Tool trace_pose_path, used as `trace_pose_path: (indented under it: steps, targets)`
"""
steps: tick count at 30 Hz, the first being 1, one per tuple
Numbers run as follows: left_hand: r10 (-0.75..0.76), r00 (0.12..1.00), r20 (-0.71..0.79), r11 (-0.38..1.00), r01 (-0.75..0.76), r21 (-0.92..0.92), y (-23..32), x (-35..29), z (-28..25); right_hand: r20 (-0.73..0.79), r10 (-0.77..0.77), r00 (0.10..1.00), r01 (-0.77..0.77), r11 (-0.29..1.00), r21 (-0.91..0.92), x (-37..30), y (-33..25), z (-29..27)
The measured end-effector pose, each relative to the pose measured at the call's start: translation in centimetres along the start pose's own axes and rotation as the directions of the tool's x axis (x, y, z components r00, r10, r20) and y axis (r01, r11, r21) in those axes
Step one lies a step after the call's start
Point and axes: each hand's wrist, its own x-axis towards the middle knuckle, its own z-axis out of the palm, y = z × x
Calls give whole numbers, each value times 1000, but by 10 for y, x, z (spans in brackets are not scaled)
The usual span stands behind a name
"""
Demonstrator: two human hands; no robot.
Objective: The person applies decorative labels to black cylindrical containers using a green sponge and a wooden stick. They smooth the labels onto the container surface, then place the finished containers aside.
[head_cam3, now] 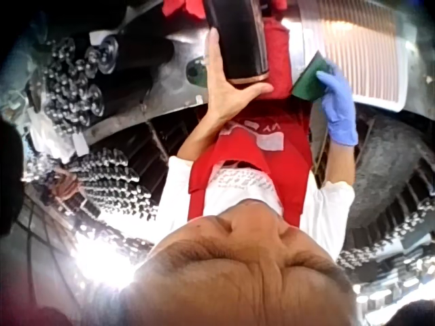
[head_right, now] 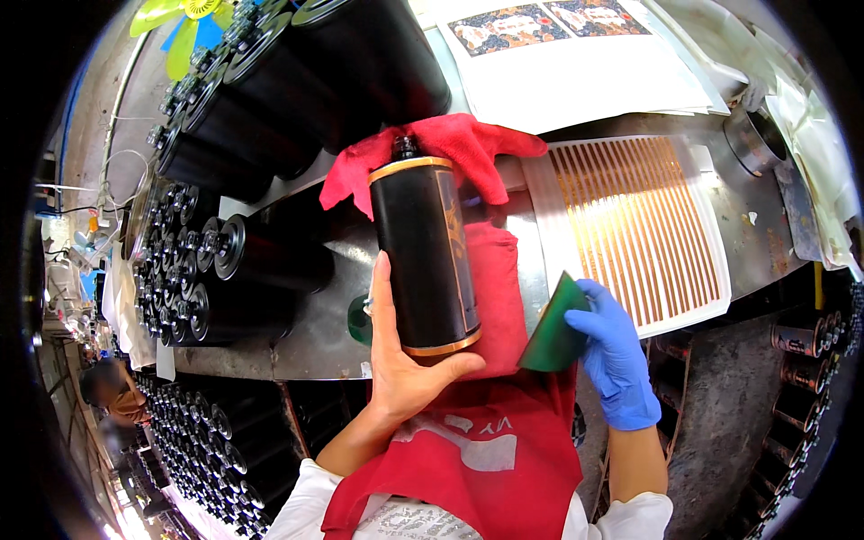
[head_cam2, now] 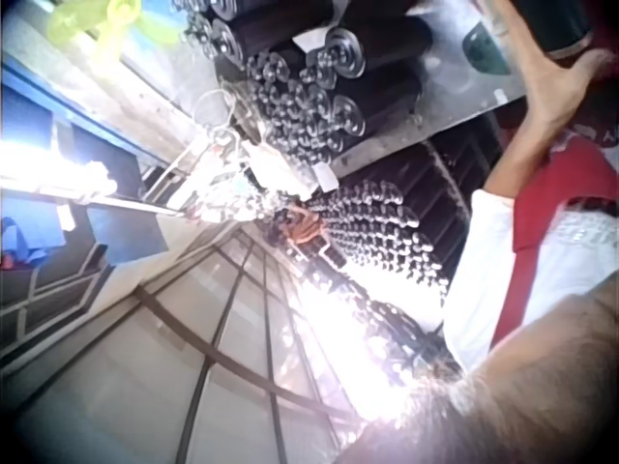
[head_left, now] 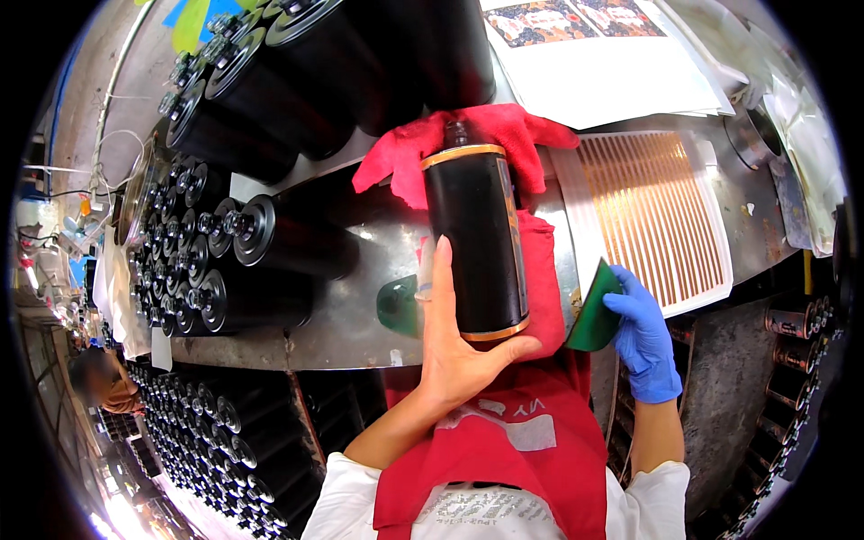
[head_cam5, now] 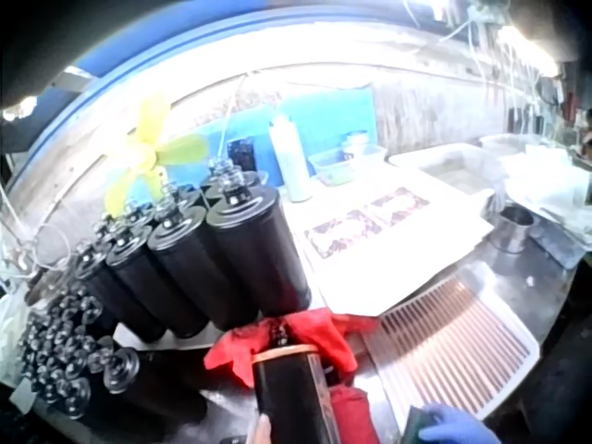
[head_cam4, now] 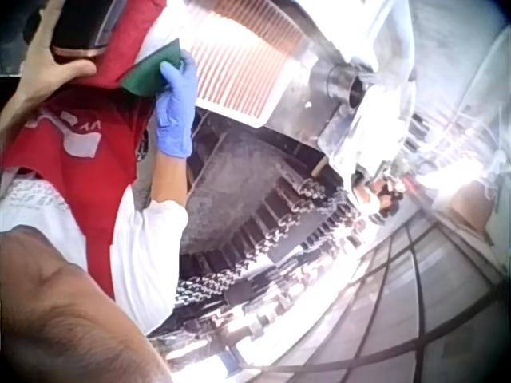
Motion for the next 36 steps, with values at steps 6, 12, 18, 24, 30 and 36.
trace_pose_path:
  steps: [6, 12, 18, 24, 30, 36]
  targets:
    - [-90, 993, 80, 987, 99, -124, -1, 2, -4, 203, -368, 907, 416, 719, -557, -50, 19, 74]
    - [9, 989, 149, 993, -26, 117, 3, 2, -14, 20, -458, 889, 325, 598, -733, -46, 19, 62]
    - [222, 946, 234, 915, -286, 285, -17, 10, -12, 193, -369, 909, 390, 588, -708, -50, 34, 70]
    - [80, 986, 144, 996, -71, -62, -66, -15, -22, 90, -294, 952, 285, 733, -618, -33, 48, 45]
    - [216, 967, 132, 891, -250, 379, -23, -8, -24, 172, -411, 895, 399, 568, -720, -47, 36, 66]
    - [25, 990, 136, 993, -9, -114, -50, -16, -17, 128, -376, 918, 349, 612, -710, -37, 46, 58]
